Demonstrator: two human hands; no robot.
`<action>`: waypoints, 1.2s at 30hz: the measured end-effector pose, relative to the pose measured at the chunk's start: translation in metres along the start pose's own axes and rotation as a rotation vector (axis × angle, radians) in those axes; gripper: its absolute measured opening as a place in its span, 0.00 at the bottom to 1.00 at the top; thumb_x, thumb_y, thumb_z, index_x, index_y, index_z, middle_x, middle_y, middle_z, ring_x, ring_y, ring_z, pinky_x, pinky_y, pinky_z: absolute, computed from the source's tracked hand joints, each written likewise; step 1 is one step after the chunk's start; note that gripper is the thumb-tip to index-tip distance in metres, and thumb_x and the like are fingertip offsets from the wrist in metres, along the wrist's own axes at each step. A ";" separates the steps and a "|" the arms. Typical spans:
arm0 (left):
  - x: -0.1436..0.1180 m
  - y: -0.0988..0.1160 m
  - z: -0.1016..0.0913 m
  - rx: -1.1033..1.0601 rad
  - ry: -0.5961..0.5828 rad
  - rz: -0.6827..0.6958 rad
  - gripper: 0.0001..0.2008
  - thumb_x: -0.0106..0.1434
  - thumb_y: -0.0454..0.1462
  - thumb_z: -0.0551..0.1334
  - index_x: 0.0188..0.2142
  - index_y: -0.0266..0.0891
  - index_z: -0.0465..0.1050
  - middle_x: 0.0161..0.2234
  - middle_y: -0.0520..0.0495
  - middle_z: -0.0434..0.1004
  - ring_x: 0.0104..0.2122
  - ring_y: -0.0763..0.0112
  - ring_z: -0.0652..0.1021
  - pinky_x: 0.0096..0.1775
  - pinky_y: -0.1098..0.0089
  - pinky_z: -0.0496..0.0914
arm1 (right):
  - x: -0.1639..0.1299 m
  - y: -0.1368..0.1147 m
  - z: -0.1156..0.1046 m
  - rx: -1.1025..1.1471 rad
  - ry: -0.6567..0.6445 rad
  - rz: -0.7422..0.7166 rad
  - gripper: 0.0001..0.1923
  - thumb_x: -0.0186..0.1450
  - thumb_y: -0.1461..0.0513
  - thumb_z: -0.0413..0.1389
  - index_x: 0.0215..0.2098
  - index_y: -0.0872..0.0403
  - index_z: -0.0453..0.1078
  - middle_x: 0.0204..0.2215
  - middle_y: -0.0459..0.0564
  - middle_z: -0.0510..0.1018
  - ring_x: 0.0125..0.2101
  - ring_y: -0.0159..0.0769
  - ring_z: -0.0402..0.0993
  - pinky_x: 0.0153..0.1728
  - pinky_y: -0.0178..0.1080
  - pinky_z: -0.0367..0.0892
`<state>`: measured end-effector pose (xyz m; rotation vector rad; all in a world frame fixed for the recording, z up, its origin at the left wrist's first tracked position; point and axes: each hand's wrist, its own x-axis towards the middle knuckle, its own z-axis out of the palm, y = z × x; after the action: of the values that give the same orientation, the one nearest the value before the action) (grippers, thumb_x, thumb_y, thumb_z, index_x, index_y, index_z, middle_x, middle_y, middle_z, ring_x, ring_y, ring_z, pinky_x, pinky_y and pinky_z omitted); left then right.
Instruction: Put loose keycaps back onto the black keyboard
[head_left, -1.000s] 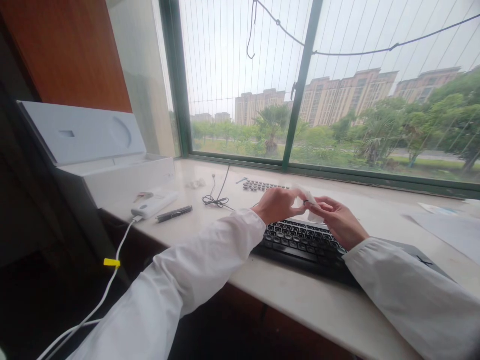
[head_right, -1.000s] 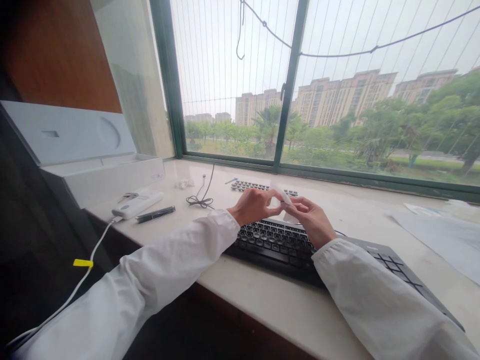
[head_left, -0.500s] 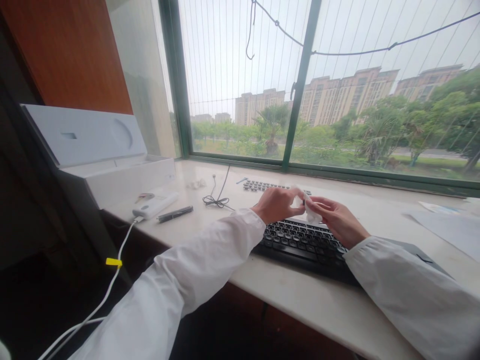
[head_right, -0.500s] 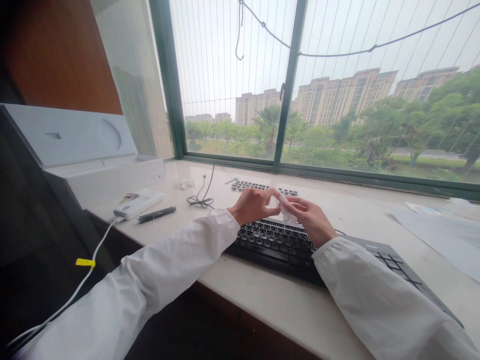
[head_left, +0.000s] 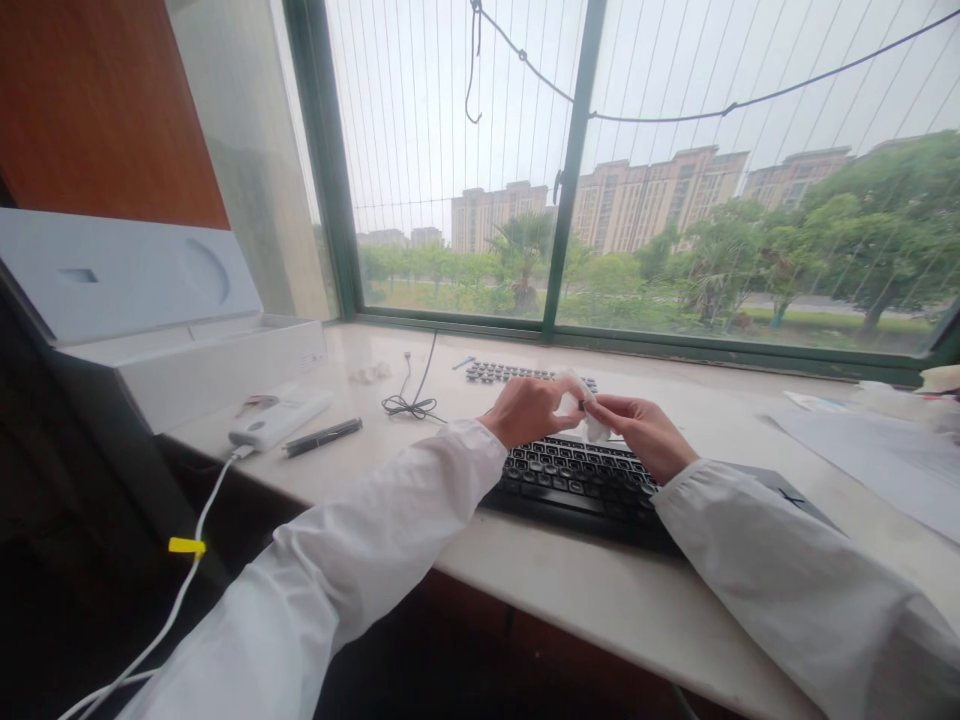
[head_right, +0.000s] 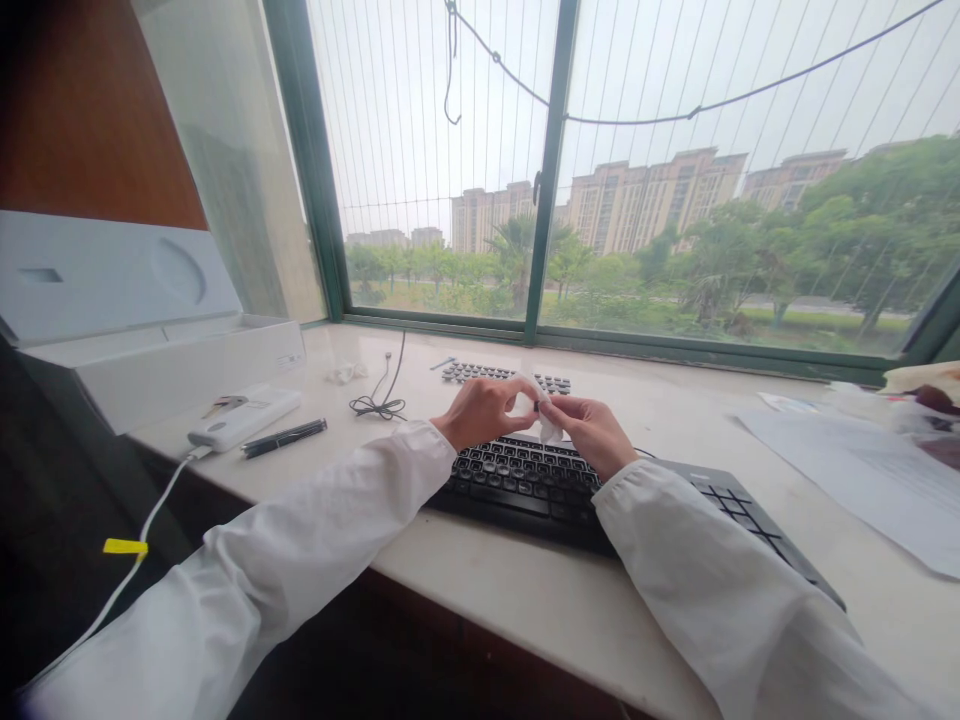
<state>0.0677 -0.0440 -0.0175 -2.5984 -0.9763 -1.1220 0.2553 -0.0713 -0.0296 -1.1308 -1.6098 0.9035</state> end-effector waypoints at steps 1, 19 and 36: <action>0.000 0.000 0.000 0.000 0.002 -0.002 0.14 0.61 0.46 0.62 0.43 0.45 0.76 0.24 0.56 0.74 0.23 0.75 0.74 0.29 0.75 0.64 | 0.001 0.001 0.000 -0.010 0.002 -0.006 0.31 0.53 0.39 0.60 0.41 0.55 0.79 0.34 0.50 0.81 0.32 0.37 0.70 0.35 0.37 0.62; -0.002 -0.005 0.005 -0.028 0.038 0.051 0.13 0.61 0.46 0.62 0.41 0.45 0.78 0.18 0.58 0.68 0.19 0.78 0.69 0.27 0.76 0.60 | 0.002 -0.007 -0.003 -0.046 -0.025 0.008 0.24 0.52 0.46 0.62 0.34 0.58 0.79 0.28 0.48 0.79 0.30 0.36 0.68 0.35 0.37 0.59; -0.001 -0.005 0.001 -0.134 0.105 0.044 0.15 0.63 0.50 0.60 0.40 0.43 0.76 0.16 0.60 0.60 0.18 0.80 0.66 0.26 0.77 0.59 | 0.001 -0.003 -0.001 0.207 -0.082 0.115 0.28 0.54 0.42 0.60 0.41 0.54 0.78 0.32 0.49 0.78 0.30 0.33 0.66 0.31 0.36 0.57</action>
<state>0.0648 -0.0405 -0.0197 -2.6175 -0.8450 -1.3400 0.2555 -0.0715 -0.0266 -1.0611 -1.4889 1.1771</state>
